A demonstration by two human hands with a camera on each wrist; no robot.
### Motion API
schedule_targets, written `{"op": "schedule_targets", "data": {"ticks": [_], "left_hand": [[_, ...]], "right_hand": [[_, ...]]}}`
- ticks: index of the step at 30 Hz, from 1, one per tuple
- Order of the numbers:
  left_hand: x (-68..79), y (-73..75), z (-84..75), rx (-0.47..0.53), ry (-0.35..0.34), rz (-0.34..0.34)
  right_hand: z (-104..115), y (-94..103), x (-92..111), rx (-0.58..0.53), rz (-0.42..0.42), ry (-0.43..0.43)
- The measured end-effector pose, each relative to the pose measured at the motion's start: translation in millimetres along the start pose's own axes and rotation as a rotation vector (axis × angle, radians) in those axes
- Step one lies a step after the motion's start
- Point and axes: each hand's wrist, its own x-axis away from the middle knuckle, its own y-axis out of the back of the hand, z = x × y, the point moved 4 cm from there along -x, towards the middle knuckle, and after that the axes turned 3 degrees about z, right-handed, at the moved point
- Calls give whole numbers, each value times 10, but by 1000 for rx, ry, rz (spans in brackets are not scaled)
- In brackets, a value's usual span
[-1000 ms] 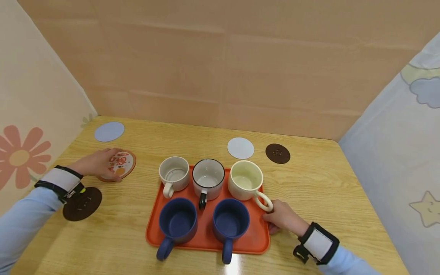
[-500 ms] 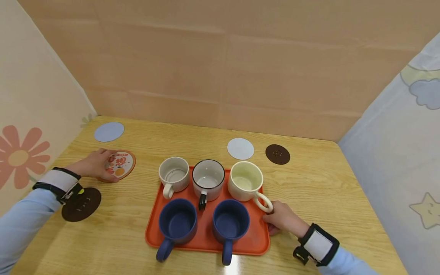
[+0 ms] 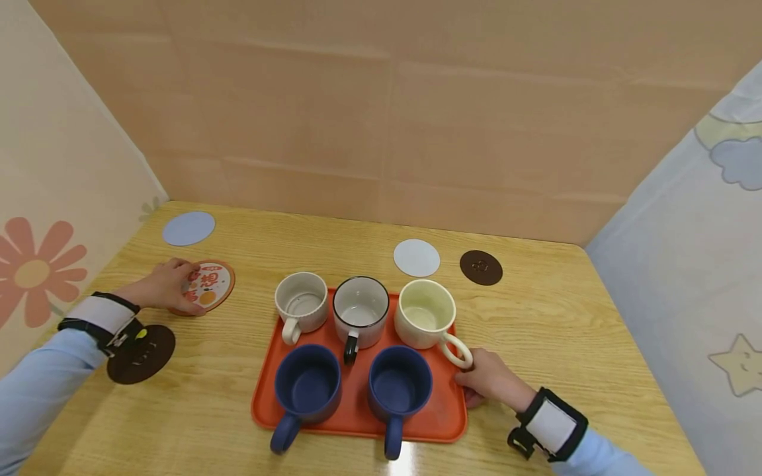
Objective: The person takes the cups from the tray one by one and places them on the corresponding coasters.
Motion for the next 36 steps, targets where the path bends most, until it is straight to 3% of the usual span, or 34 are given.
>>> {"op": "schedule_targets", "data": {"ticks": [18, 24, 36], "left_hand": [[-58, -73, 13, -2, 41, -40], [-88, -93, -17, 40, 49, -54], [-160, -105, -91, 28, 79, -67]], "right_hand": [[36, -8, 8, 1, 4, 5], [42, -10, 14, -5, 3, 10], [29, -7, 17, -10, -8, -16]]}}
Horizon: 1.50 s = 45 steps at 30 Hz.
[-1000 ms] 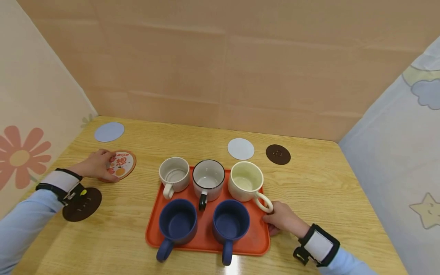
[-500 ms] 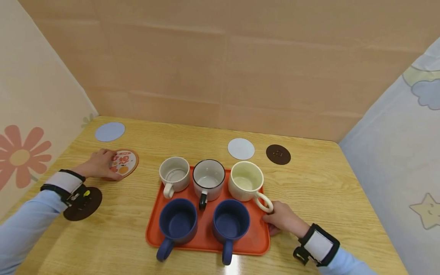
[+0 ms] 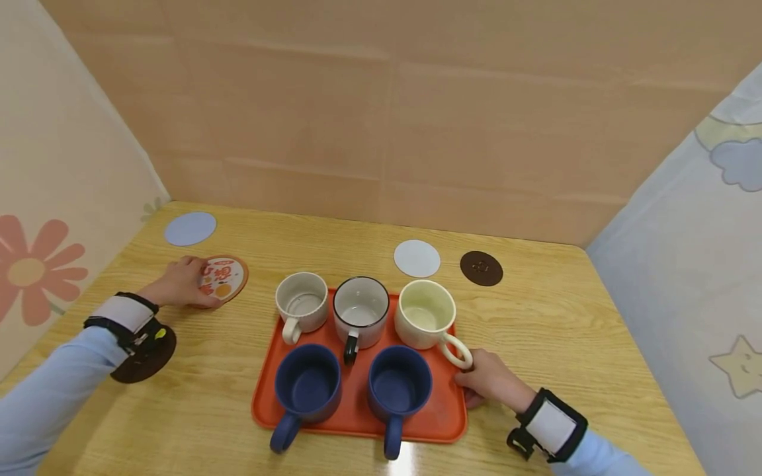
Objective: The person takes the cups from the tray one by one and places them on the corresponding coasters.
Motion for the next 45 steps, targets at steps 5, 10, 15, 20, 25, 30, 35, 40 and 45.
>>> {"op": "schedule_targets", "data": {"ticks": [5, 10, 15, 20, 25, 30, 35, 40, 45], "left_hand": [[-26, -4, -26, 9, 3, 0], [-54, -7, -51, 15, 18, -6], [-99, 1, -97, 28, 32, -18], [-155, -11, -121, 43, 48, -11], [-177, -22, -167, 76, 58, -14], [-222, -42, -208, 89, 61, -10], [-290, -65, -228, 87, 63, -3], [-333, -59, -278, 97, 44, -16], [-380, -66, -310, 107, 38, -19]], "right_hand": [[7, 1, 0, 2, 0, -10], [12, 1, 1, 11, 9, -6], [7, 0, -3, 5, 8, -5], [-8, -5, -1, -1, 7, -9], [-18, -6, -1, -5, 15, -5], [-19, -3, -1, -6, 16, 1], [-8, 1, 6, -2, 16, 0], [8, 16, 9, -4, 24, 23], [16, 30, 0, -12, 30, 41]]}}
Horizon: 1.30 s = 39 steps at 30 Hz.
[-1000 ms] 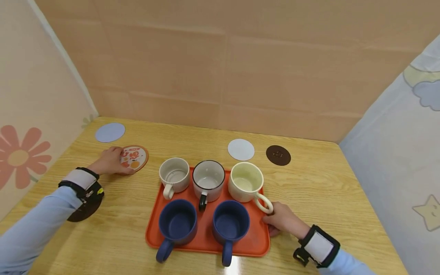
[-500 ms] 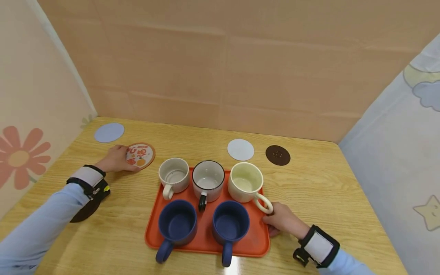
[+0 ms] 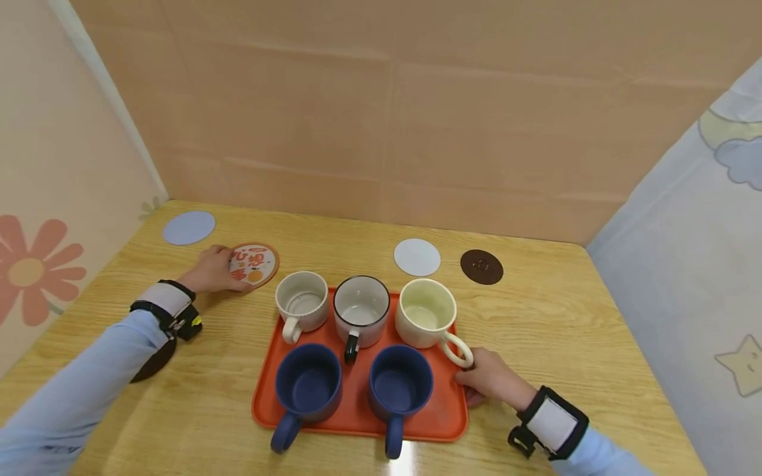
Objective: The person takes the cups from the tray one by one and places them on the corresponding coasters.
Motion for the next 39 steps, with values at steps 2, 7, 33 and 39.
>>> {"op": "schedule_targets", "data": {"ticks": [2, 7, 33, 39], "left_hand": [[-24, -14, -12, 3, 1, 4], [-82, -44, -62, 5, 5, 7], [-306, -131, -342, -10, -10, -1], [-331, -124, -414, -21, 6, 19]], "right_hand": [[-4, 0, 2, 6, -6, -7], [-19, -19, 13, 11, -18, -46], [-38, -29, 24, 0, -18, -35], [-36, -27, 34, 0, -14, -32]]}}
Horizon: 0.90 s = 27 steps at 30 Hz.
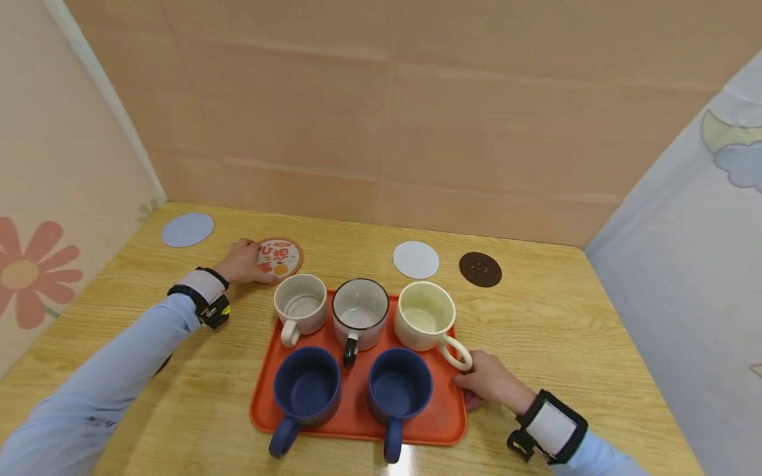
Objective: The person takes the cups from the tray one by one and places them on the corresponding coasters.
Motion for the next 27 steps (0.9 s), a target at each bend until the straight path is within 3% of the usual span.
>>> {"op": "schedule_targets", "data": {"ticks": [8, 27], "left_hand": [[-89, -26, -46, -7, -26, -5], [-122, -3, -272, -39, -68, -3]], "right_hand": [[-18, 9, -1, 7, 0, -9], [-9, -10, -15, -11, 4, -1]]}}
